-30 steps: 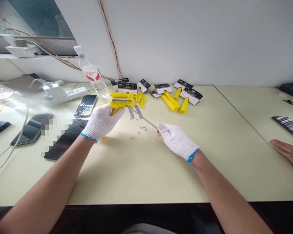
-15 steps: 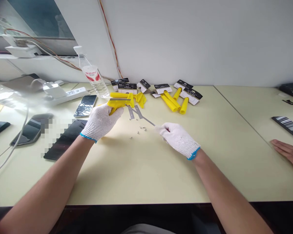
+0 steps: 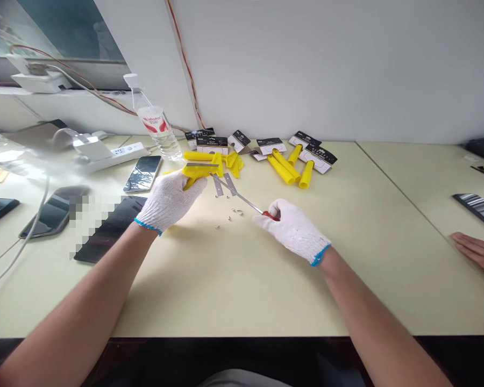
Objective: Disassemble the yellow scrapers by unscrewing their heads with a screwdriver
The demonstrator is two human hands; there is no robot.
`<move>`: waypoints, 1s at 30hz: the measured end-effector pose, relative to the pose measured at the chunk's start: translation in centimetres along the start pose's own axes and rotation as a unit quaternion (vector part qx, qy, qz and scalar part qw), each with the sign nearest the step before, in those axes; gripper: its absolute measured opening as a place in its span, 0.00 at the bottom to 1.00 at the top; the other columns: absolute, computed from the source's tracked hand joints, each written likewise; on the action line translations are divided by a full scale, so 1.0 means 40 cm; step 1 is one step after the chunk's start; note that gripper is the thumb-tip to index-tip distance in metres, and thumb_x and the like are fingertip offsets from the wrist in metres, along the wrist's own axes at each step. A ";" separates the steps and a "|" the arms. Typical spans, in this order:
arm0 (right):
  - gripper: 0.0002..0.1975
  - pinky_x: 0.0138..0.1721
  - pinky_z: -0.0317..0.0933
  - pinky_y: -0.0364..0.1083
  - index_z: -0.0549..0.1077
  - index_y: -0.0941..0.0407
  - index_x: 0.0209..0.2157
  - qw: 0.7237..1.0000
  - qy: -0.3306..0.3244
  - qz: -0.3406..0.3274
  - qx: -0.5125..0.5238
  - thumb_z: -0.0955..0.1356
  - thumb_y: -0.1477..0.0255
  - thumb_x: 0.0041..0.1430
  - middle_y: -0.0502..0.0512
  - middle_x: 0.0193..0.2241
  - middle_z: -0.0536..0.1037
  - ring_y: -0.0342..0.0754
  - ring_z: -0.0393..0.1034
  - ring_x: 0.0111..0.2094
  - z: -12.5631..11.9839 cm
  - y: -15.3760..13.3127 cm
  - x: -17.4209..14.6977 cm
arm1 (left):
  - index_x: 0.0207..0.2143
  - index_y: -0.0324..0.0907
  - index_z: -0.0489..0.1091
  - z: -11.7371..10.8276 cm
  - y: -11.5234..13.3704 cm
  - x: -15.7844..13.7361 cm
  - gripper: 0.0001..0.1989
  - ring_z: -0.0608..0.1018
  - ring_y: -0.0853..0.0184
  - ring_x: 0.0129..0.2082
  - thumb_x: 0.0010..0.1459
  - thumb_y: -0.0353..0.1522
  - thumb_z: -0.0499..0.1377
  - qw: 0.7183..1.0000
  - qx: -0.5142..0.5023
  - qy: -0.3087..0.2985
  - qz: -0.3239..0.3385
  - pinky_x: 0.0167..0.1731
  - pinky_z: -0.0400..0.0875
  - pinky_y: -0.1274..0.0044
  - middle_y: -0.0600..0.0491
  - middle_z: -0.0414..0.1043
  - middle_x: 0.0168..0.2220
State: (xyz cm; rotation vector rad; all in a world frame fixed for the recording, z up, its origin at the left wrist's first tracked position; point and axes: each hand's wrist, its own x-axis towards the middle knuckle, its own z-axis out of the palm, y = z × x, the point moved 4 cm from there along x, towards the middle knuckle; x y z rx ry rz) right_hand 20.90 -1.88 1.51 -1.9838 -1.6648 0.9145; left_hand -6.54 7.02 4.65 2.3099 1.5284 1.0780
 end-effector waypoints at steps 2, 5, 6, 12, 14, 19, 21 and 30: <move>0.26 0.27 0.54 0.45 0.69 0.54 0.31 0.998 -0.048 -0.009 0.044 0.62 0.46 0.70 0.51 0.25 0.73 0.44 0.61 0.24 0.005 -0.003 -0.006 | 0.23 0.44 0.54 -0.001 0.005 -0.001 0.19 0.63 0.71 0.24 0.63 0.34 0.60 1.000 0.001 -0.004 0.003 0.26 0.57 0.76 0.58 0.59 0.21; 0.32 0.28 0.54 0.45 0.71 0.55 0.29 0.995 -0.067 -0.024 0.077 0.56 0.45 0.73 0.52 0.23 0.73 0.44 0.61 0.24 0.005 -0.008 -0.008 | 0.23 0.44 0.56 -0.003 0.010 0.000 0.19 0.64 0.70 0.24 0.63 0.35 0.60 1.000 0.003 -0.004 0.010 0.26 0.58 0.76 0.58 0.59 0.21; 0.30 0.27 0.53 0.45 0.71 0.55 0.29 0.997 -0.049 -0.024 0.060 0.59 0.45 0.72 0.51 0.23 0.72 0.43 0.61 0.24 0.001 -0.008 -0.007 | 0.23 0.44 0.56 -0.004 0.010 0.000 0.18 0.64 0.70 0.24 0.63 0.35 0.59 1.000 0.004 -0.001 0.008 0.26 0.58 0.76 0.58 0.59 0.21; 0.27 0.25 0.52 0.44 0.69 0.54 0.30 0.998 -0.048 -0.004 0.030 0.63 0.46 0.69 0.50 0.23 0.71 0.43 0.60 0.23 0.008 -0.004 -0.006 | 0.23 0.44 0.56 -0.004 0.007 0.000 0.18 0.64 0.69 0.24 0.63 0.35 0.60 1.000 0.005 0.000 -0.006 0.27 0.60 0.76 0.58 0.58 0.20; 0.31 0.26 0.54 0.45 0.70 0.55 0.29 0.993 -0.073 -0.007 0.094 0.58 0.45 0.73 0.52 0.22 0.73 0.44 0.63 0.23 0.012 -0.005 -0.007 | 0.23 0.44 0.55 -0.002 0.007 -0.002 0.19 0.64 0.69 0.24 0.63 0.34 0.60 1.000 -0.002 -0.006 -0.011 0.27 0.59 0.76 0.58 0.57 0.20; 0.24 0.24 0.51 0.44 0.66 0.53 0.29 0.999 0.019 0.009 0.039 0.69 0.47 0.66 0.48 0.20 0.69 0.42 0.59 0.21 -0.008 -0.006 -0.001 | 0.24 0.44 0.55 -0.005 0.008 -0.002 0.19 0.63 0.69 0.24 0.64 0.34 0.60 0.999 0.000 -0.007 -0.031 0.28 0.58 0.75 0.58 0.58 0.21; 0.25 0.22 0.49 0.44 0.64 0.53 0.30 0.999 0.001 0.020 0.027 0.70 0.47 0.64 0.46 0.18 0.67 0.42 0.56 0.19 -0.005 -0.005 -0.003 | 0.24 0.44 0.54 -0.005 0.010 -0.001 0.19 0.63 0.70 0.25 0.64 0.34 0.60 0.999 0.002 -0.016 -0.031 0.29 0.58 0.75 0.58 0.57 0.21; 0.28 0.25 0.51 0.45 0.67 0.54 0.29 0.999 -0.012 -0.027 0.020 0.64 0.44 0.68 0.50 0.24 0.70 0.43 0.59 0.24 0.004 0.009 0.005 | 0.24 0.44 0.54 -0.006 0.013 -0.001 0.19 0.62 0.70 0.25 0.64 0.34 0.60 0.999 -0.005 -0.019 -0.036 0.29 0.57 0.75 0.58 0.57 0.22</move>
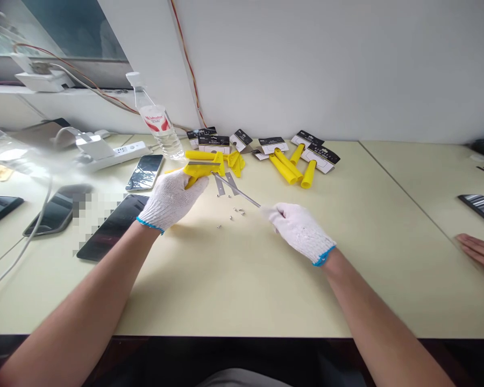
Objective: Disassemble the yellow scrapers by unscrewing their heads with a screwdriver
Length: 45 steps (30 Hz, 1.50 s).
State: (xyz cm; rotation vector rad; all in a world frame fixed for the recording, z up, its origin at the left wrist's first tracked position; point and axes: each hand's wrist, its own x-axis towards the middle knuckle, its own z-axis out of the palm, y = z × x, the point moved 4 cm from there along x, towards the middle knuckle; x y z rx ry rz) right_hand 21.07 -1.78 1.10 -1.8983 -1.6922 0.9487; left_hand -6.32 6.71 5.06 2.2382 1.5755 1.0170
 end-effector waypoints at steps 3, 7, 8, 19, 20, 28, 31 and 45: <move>0.25 0.24 0.49 0.45 0.67 0.53 0.30 0.997 0.012 0.015 -0.081 0.67 0.46 0.65 0.49 0.24 0.69 0.44 0.57 0.23 -0.001 0.001 0.001 | 0.24 0.44 0.55 0.001 0.001 -0.001 0.19 0.63 0.70 0.26 0.65 0.34 0.60 1.000 -0.002 -0.003 0.004 0.30 0.58 0.75 0.57 0.59 0.22; 0.30 0.26 0.55 0.45 0.69 0.54 0.29 0.998 -0.020 0.001 0.055 0.59 0.43 0.71 0.51 0.22 0.71 0.45 0.62 0.23 0.005 0.007 0.000 | 0.24 0.44 0.56 0.003 0.003 -0.001 0.19 0.65 0.69 0.27 0.66 0.33 0.60 1.000 -0.004 -0.013 0.020 0.30 0.59 0.75 0.57 0.60 0.23; 0.31 0.26 0.55 0.45 0.69 0.54 0.29 0.997 -0.019 0.002 0.078 0.58 0.42 0.71 0.51 0.22 0.71 0.45 0.63 0.24 0.005 0.011 0.001 | 0.24 0.44 0.56 0.003 0.003 0.000 0.19 0.65 0.69 0.26 0.66 0.33 0.60 1.000 -0.006 -0.011 0.019 0.30 0.59 0.75 0.57 0.60 0.23; 0.33 0.25 0.53 0.45 0.69 0.54 0.30 0.997 -0.052 0.016 0.046 0.57 0.41 0.71 0.51 0.24 0.71 0.44 0.60 0.24 0.003 0.001 -0.012 | 0.24 0.44 0.54 0.001 0.001 -0.002 0.20 0.64 0.69 0.26 0.65 0.33 0.60 1.000 -0.008 -0.008 0.018 0.31 0.59 0.75 0.58 0.58 0.22; 0.34 0.26 0.54 0.45 0.70 0.55 0.29 0.996 -0.056 0.017 0.065 0.56 0.41 0.71 0.52 0.24 0.73 0.44 0.62 0.24 0.004 0.002 -0.011 | 0.24 0.44 0.54 0.001 0.001 -0.001 0.19 0.64 0.69 0.26 0.65 0.33 0.60 1.000 -0.010 -0.005 0.018 0.30 0.59 0.75 0.58 0.58 0.22; 0.25 0.26 0.54 0.46 0.69 0.53 0.32 0.997 0.009 0.022 -0.080 0.68 0.44 0.63 0.49 0.25 0.72 0.45 0.62 0.24 -0.010 0.008 0.004 | 0.24 0.44 0.55 0.005 -0.008 0.000 0.18 0.65 0.69 0.25 0.63 0.34 0.60 1.000 -0.006 0.014 0.022 0.28 0.58 0.75 0.58 0.59 0.21; 0.28 0.27 0.56 0.46 0.67 0.53 0.30 1.000 -0.027 0.001 -0.002 0.60 0.44 0.70 0.51 0.23 0.71 0.46 0.62 0.24 -0.002 -0.006 -0.007 | 0.23 0.44 0.56 0.007 -0.009 0.000 0.18 0.66 0.69 0.26 0.64 0.34 0.60 0.999 -0.006 0.012 0.033 0.29 0.60 0.75 0.57 0.61 0.22; 0.29 0.26 0.54 0.47 0.66 0.53 0.28 1.000 0.008 -0.010 -0.026 0.58 0.43 0.69 0.53 0.22 0.70 0.47 0.63 0.24 -0.010 -0.012 -0.009 | 0.24 0.43 0.59 0.004 -0.015 0.001 0.17 0.66 0.70 0.24 0.63 0.35 0.61 0.999 -0.001 0.026 0.034 0.27 0.59 0.76 0.57 0.63 0.22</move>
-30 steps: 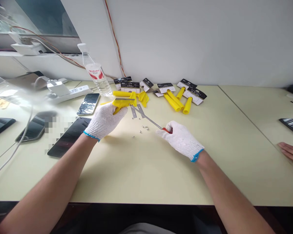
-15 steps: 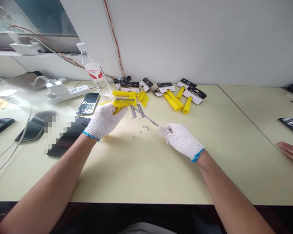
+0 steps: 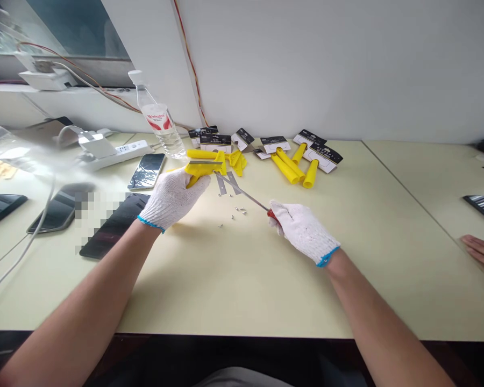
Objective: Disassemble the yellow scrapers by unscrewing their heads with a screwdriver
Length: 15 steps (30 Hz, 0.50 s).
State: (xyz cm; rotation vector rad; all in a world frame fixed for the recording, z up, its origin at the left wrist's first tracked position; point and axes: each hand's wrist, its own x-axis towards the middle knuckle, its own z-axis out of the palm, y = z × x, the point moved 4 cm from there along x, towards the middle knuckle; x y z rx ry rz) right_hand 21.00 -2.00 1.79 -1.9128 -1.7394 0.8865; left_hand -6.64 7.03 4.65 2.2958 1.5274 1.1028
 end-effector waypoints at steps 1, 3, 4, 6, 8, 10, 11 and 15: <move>0.29 0.26 0.54 0.47 0.66 0.53 0.29 1.000 -0.002 0.003 0.002 0.59 0.43 0.69 0.53 0.22 0.70 0.47 0.63 0.24 -0.001 -0.001 0.000 | 0.24 0.43 0.59 -0.001 0.001 0.000 0.17 0.66 0.70 0.24 0.63 0.34 0.61 1.000 -0.001 0.002 -0.002 0.26 0.58 0.76 0.57 0.63 0.22; 0.26 0.25 0.53 0.47 0.67 0.53 0.30 1.000 0.001 0.018 -0.013 0.63 0.44 0.67 0.51 0.23 0.71 0.46 0.62 0.23 -0.003 0.001 0.002 | 0.24 0.43 0.59 -0.002 0.001 0.000 0.16 0.65 0.70 0.24 0.63 0.34 0.61 1.000 -0.006 0.005 -0.006 0.26 0.57 0.76 0.57 0.62 0.22; 0.25 0.25 0.53 0.46 0.67 0.53 0.31 0.999 0.004 0.026 -0.030 0.65 0.44 0.65 0.50 0.24 0.71 0.46 0.61 0.23 -0.004 0.004 0.003 | 0.24 0.43 0.59 -0.001 0.000 0.000 0.16 0.65 0.70 0.24 0.63 0.34 0.61 1.000 -0.007 0.005 -0.008 0.26 0.57 0.76 0.57 0.62 0.22; 0.24 0.26 0.53 0.46 0.68 0.53 0.33 0.998 -0.005 0.029 -0.057 0.68 0.46 0.64 0.50 0.26 0.73 0.45 0.62 0.25 -0.001 0.008 0.005 | 0.24 0.43 0.58 0.001 -0.002 0.000 0.17 0.64 0.71 0.24 0.63 0.34 0.61 1.000 -0.008 0.001 -0.007 0.26 0.57 0.76 0.58 0.60 0.22; 0.25 0.28 0.55 0.46 0.69 0.53 0.32 0.999 -0.032 0.008 -0.039 0.63 0.46 0.69 0.50 0.26 0.75 0.45 0.63 0.26 0.008 0.010 0.007 | 0.24 0.43 0.57 0.003 -0.004 0.000 0.18 0.63 0.71 0.24 0.63 0.34 0.61 1.000 -0.008 -0.002 0.000 0.27 0.57 0.76 0.58 0.59 0.22; 0.29 0.30 0.56 0.46 0.71 0.54 0.30 0.998 -0.051 -0.006 0.021 0.57 0.46 0.73 0.51 0.24 0.74 0.45 0.64 0.25 0.014 0.011 0.010 | 0.23 0.43 0.56 0.003 -0.002 0.000 0.19 0.63 0.71 0.24 0.63 0.33 0.62 1.000 -0.011 -0.003 0.003 0.27 0.57 0.76 0.58 0.58 0.22; 0.31 0.29 0.56 0.46 0.71 0.54 0.29 0.998 -0.047 -0.004 0.046 0.56 0.46 0.74 0.52 0.24 0.74 0.45 0.63 0.25 0.015 0.013 0.011 | 0.24 0.43 0.56 0.002 -0.001 0.000 0.19 0.62 0.71 0.24 0.63 0.33 0.62 1.000 -0.013 -0.002 0.000 0.27 0.56 0.76 0.59 0.58 0.22; 0.25 0.25 0.51 0.45 0.68 0.53 0.31 1.000 0.001 0.026 -0.008 0.64 0.46 0.69 0.49 0.24 0.71 0.44 0.60 0.23 0.005 0.020 0.011 | 0.24 0.43 0.55 -0.004 0.009 -0.001 0.19 0.62 0.72 0.24 0.64 0.32 0.61 1.000 -0.007 -0.014 -0.020 0.28 0.56 0.76 0.59 0.58 0.22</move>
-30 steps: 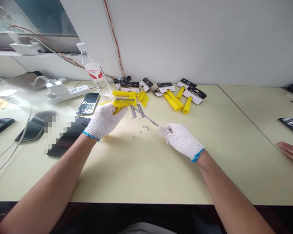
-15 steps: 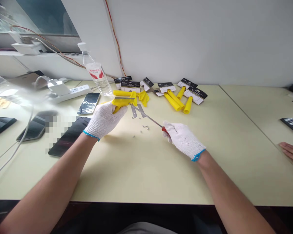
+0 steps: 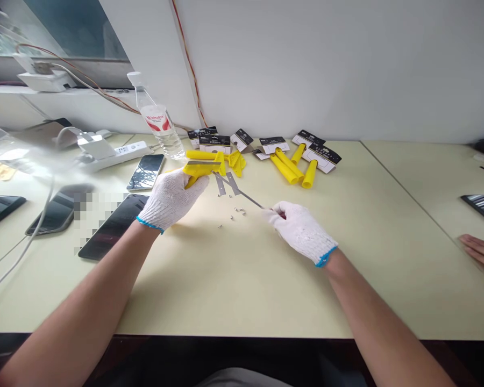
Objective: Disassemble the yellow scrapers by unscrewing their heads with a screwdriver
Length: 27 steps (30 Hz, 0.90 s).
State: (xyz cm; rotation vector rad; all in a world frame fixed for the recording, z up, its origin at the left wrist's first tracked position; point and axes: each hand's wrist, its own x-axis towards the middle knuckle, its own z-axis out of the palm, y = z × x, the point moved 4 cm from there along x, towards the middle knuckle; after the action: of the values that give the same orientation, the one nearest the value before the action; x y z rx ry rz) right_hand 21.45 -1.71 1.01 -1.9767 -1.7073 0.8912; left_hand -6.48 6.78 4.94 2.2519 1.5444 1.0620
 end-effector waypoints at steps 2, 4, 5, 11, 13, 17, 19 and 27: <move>0.24 0.24 0.51 0.45 0.68 0.53 0.33 0.999 -0.004 0.007 -0.040 0.67 0.45 0.66 0.48 0.25 0.71 0.44 0.60 0.23 0.000 0.002 -0.003 | 0.25 0.43 0.55 -0.002 0.005 -0.001 0.19 0.62 0.72 0.25 0.65 0.32 0.60 1.000 0.007 -0.011 0.002 0.30 0.57 0.77 0.59 0.58 0.23; 0.26 0.25 0.53 0.45 0.69 0.53 0.34 1.000 -0.028 -0.002 -0.012 0.63 0.43 0.68 0.50 0.25 0.73 0.44 0.61 0.24 0.005 0.001 -0.006 | 0.24 0.43 0.55 -0.002 0.007 -0.002 0.19 0.63 0.71 0.26 0.66 0.32 0.60 1.000 0.009 -0.015 0.007 0.31 0.58 0.77 0.58 0.58 0.23; 0.28 0.25 0.54 0.45 0.70 0.53 0.34 0.999 -0.041 -0.006 0.019 0.60 0.43 0.70 0.51 0.25 0.74 0.44 0.62 0.24 0.008 0.001 -0.006 | 0.24 0.43 0.54 -0.003 0.007 -0.002 0.20 0.63 0.71 0.26 0.66 0.32 0.60 1.000 0.009 -0.016 0.007 0.31 0.58 0.77 0.58 0.58 0.23; 0.26 0.24 0.54 0.45 0.68 0.53 0.31 0.998 0.016 0.003 0.058 0.64 0.44 0.69 0.51 0.22 0.71 0.45 0.63 0.22 0.001 0.007 0.003 | 0.24 0.43 0.54 -0.004 0.004 0.001 0.20 0.63 0.71 0.26 0.64 0.31 0.61 1.000 0.000 -0.002 -0.004 0.30 0.56 0.76 0.59 0.57 0.22; 0.25 0.23 0.52 0.45 0.66 0.53 0.32 0.999 0.017 0.006 0.043 0.67 0.45 0.66 0.49 0.22 0.69 0.44 0.60 0.21 0.002 0.010 0.001 | 0.24 0.44 0.53 -0.003 0.004 0.001 0.20 0.63 0.71 0.26 0.64 0.32 0.61 1.000 0.001 -0.005 -0.009 0.30 0.56 0.76 0.59 0.57 0.22; 0.27 0.24 0.55 0.44 0.70 0.54 0.36 0.993 -0.050 0.004 0.103 0.61 0.43 0.70 0.50 0.26 0.73 0.43 0.62 0.22 0.019 0.014 -0.003 | 0.23 0.44 0.52 -0.001 0.004 -0.002 0.21 0.63 0.71 0.26 0.65 0.32 0.61 1.000 0.003 -0.013 0.001 0.31 0.57 0.76 0.59 0.55 0.22; 0.30 0.25 0.57 0.44 0.72 0.55 0.34 0.989 -0.052 0.012 0.136 0.59 0.42 0.71 0.52 0.26 0.74 0.43 0.63 0.23 0.020 0.016 0.000 | 0.24 0.44 0.52 -0.001 0.003 -0.003 0.21 0.63 0.70 0.26 0.65 0.33 0.61 1.000 0.001 -0.012 0.001 0.31 0.58 0.76 0.59 0.56 0.22; 0.28 0.22 0.50 0.44 0.66 0.53 0.30 0.999 -0.020 0.004 0.050 0.68 0.42 0.63 0.46 0.19 0.67 0.43 0.57 0.20 -0.001 0.010 -0.005 | 0.24 0.44 0.54 0.001 -0.001 -0.002 0.20 0.66 0.69 0.26 0.64 0.33 0.61 1.000 0.011 -0.006 0.007 0.32 0.61 0.76 0.58 0.58 0.22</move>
State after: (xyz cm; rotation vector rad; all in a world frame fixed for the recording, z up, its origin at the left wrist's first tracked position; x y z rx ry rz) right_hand 21.76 -1.97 0.84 -1.9155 -1.6442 1.0056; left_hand -6.49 6.75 4.84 2.2829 1.5438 1.0393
